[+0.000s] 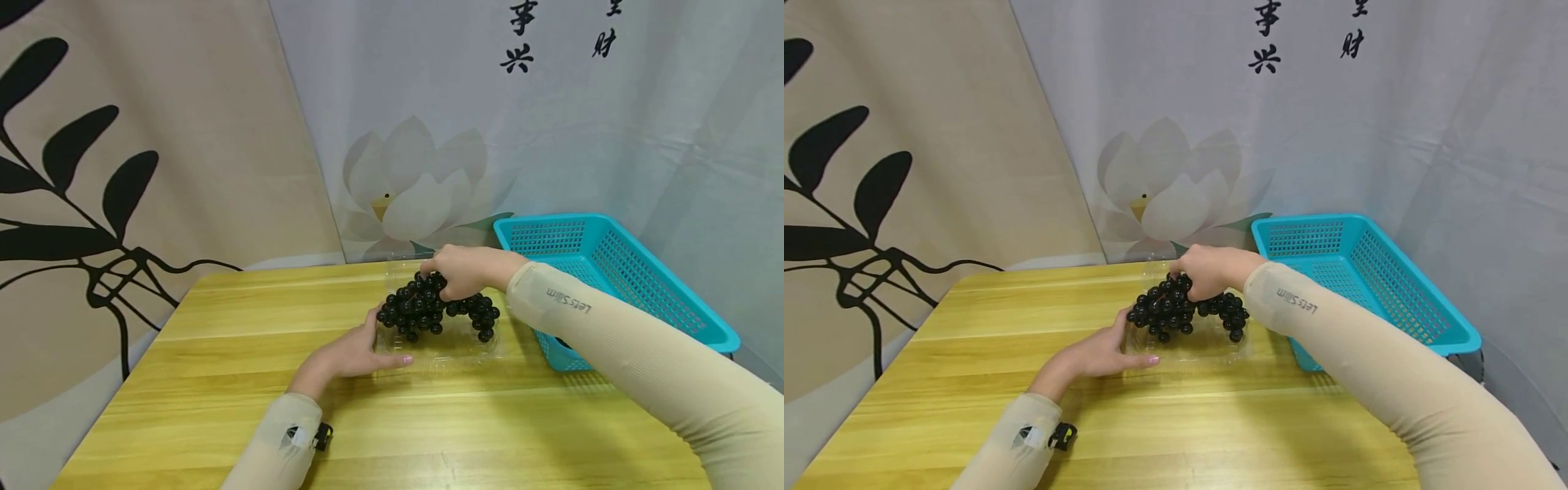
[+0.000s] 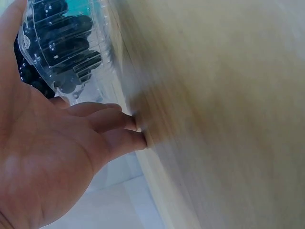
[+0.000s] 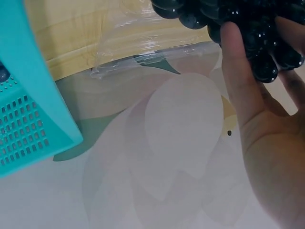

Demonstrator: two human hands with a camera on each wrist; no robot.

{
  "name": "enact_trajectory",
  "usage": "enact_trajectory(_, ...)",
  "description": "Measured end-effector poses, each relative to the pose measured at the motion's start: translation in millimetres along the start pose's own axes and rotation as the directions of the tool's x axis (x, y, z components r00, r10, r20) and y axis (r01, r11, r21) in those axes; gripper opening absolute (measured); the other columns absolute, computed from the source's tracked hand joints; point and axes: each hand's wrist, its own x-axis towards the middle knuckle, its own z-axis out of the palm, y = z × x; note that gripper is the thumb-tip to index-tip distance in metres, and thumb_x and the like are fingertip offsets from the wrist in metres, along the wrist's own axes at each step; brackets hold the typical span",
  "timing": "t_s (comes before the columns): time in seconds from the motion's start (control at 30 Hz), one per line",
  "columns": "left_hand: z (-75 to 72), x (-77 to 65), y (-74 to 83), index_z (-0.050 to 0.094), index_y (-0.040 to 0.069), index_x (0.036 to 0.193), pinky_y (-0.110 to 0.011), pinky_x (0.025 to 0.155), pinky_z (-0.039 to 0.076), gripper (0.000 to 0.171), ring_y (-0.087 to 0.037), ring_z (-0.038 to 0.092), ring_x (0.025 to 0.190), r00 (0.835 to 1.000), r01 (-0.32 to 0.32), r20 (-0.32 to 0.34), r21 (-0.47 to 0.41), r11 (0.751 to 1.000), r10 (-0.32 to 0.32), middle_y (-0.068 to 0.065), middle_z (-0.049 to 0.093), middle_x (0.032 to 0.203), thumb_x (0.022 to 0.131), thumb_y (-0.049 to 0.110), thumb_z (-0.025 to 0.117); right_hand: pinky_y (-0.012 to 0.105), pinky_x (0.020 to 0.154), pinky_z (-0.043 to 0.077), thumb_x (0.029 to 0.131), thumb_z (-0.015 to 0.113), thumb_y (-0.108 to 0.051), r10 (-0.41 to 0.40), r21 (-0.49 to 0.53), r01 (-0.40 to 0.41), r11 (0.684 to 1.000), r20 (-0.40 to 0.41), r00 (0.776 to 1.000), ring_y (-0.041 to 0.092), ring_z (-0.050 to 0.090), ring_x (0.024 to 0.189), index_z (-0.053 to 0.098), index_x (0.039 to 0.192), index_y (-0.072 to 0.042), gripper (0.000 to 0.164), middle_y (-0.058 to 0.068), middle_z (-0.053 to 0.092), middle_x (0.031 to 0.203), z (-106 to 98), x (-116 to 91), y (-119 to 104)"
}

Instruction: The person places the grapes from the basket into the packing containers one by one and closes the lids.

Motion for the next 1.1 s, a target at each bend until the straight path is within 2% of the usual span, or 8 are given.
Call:
enact_trajectory(0.13, 0.1, -0.5, 0.6, -0.011, 0.025, 0.172, -0.060, 0.130, 0.031, 0.133, -0.046, 0.033, 0.159, 1.000, 0.000, -0.004, 0.017, 1.000, 0.000, -0.027, 0.025, 0.174, 0.084, 0.078, 0.073, 0.039, 0.085, 0.050, 0.098, 0.067, -0.014, -0.004, 0.011, 0.004, 1.000, 0.008, 1.000, 0.027, 0.063, 0.125, 0.056, 0.154, -0.016, 0.056, 0.013, 0.062, 0.149, 2.9, 2.6, 1.9)
enact_trajectory(0.23, 0.6, -0.8, 0.8, -0.011, 0.025, 0.172, -0.061, 0.130, 0.031, 0.132, -0.046, 0.033, 0.159, 1.000, -0.003, -0.004, 0.022, 1.000, 0.003, -0.028, 0.025, 0.174, 0.085, 0.079, 0.072, 0.038, 0.083, 0.049, 0.098, 0.066, -0.012, -0.004, 0.019, 0.003, 1.000, 0.011, 1.000, 0.025, 0.063, 0.120, 0.056, 0.154, -0.015, 0.057, 0.013, 0.062, 0.151, 4.9, 4.5, 3.0)
enact_trajectory(0.43, 0.4, -1.1, 1.3, -0.012, 0.026, 0.172, -0.061, 0.131, 0.030, 0.132, -0.045, 0.031, 0.160, 1.000, -0.018, 0.000, 0.014, 1.000, 0.018, -0.027, 0.023, 0.175, 0.085, 0.078, 0.072, 0.036, 0.079, 0.049, 0.097, 0.066, -0.008, -0.010, 0.010, 0.010, 1.000, -0.002, 1.000, 0.020, 0.061, 0.102, 0.059, 0.152, -0.016, 0.056, 0.011, 0.064, 0.150, 6.5, 6.9, 2.7)
enact_trajectory(0.63, 0.3, -0.5, 0.8, -0.010, 0.014, 0.172, -0.060, 0.132, 0.029, 0.138, -0.044, 0.028, 0.161, 1.000, -0.012, -0.013, -0.001, 1.000, 0.012, -0.028, 0.020, 0.175, 0.083, 0.077, 0.075, 0.033, 0.074, 0.048, 0.098, 0.068, -0.008, -0.027, -0.003, 0.027, 1.000, -0.012, 1.000, 0.015, 0.060, 0.080, 0.060, 0.150, -0.014, 0.054, 0.013, 0.066, 0.146, 7.4, 8.6, -1.7)
enact_trajectory(0.73, 1.1, 0.4, 0.2, -0.011, 0.010, 0.171, -0.060, 0.131, 0.031, 0.141, -0.045, 0.030, 0.161, 1.000, 0.007, -0.011, -0.001, 1.000, -0.007, -0.030, 0.022, 0.174, 0.082, 0.078, 0.075, 0.034, 0.076, 0.050, 0.098, 0.069, -0.010, -0.022, -0.020, 0.021, 1.000, -0.018, 1.000, 0.016, 0.065, 0.086, 0.061, 0.149, -0.015, 0.051, 0.012, 0.066, 0.145, 10.0, 8.9, -3.5)
enact_trajectory(0.9, 2.0, 1.3, 0.3, -0.011, 0.011, 0.171, -0.061, 0.130, 0.033, 0.141, -0.045, 0.033, 0.159, 1.000, 0.022, -0.017, 0.002, 1.000, -0.022, -0.030, 0.024, 0.173, 0.082, 0.078, 0.075, 0.041, 0.093, 0.060, 0.100, 0.071, -0.014, -0.006, -0.059, 0.004, 0.998, -0.028, 1.000, 0.027, 0.069, 0.120, 0.059, 0.150, -0.017, 0.051, 0.013, 0.063, 0.147, 16.8, 7.3, -7.1)
enact_trajectory(0.97, 2.4, 1.5, 0.3, -0.011, 0.011, 0.171, -0.061, 0.129, 0.034, 0.139, -0.044, 0.034, 0.159, 0.999, 0.030, -0.017, 0.002, 1.000, -0.030, -0.030, 0.025, 0.173, 0.084, 0.077, 0.075, 0.042, 0.095, 0.062, 0.100, 0.072, -0.016, -0.011, -0.094, 0.007, 0.996, -0.042, 0.999, 0.028, 0.070, 0.119, 0.058, 0.150, -0.017, 0.052, 0.015, 0.063, 0.146, 20.9, 6.3, -8.6)
enact_trajectory(1.1, 2.9, 1.0, 0.8, -0.011, 0.012, 0.171, -0.061, 0.129, 0.035, 0.137, -0.044, 0.034, 0.159, 0.999, 0.039, -0.019, 0.003, 0.999, -0.039, -0.029, 0.026, 0.173, 0.085, 0.075, 0.075, 0.040, 0.087, 0.064, 0.099, 0.076, -0.019, -0.023, -0.170, 0.011, 0.985, -0.072, 0.997, 0.025, 0.073, 0.097, 0.056, 0.151, -0.015, 0.056, 0.019, 0.063, 0.140, 29.3, 5.6, -11.3)
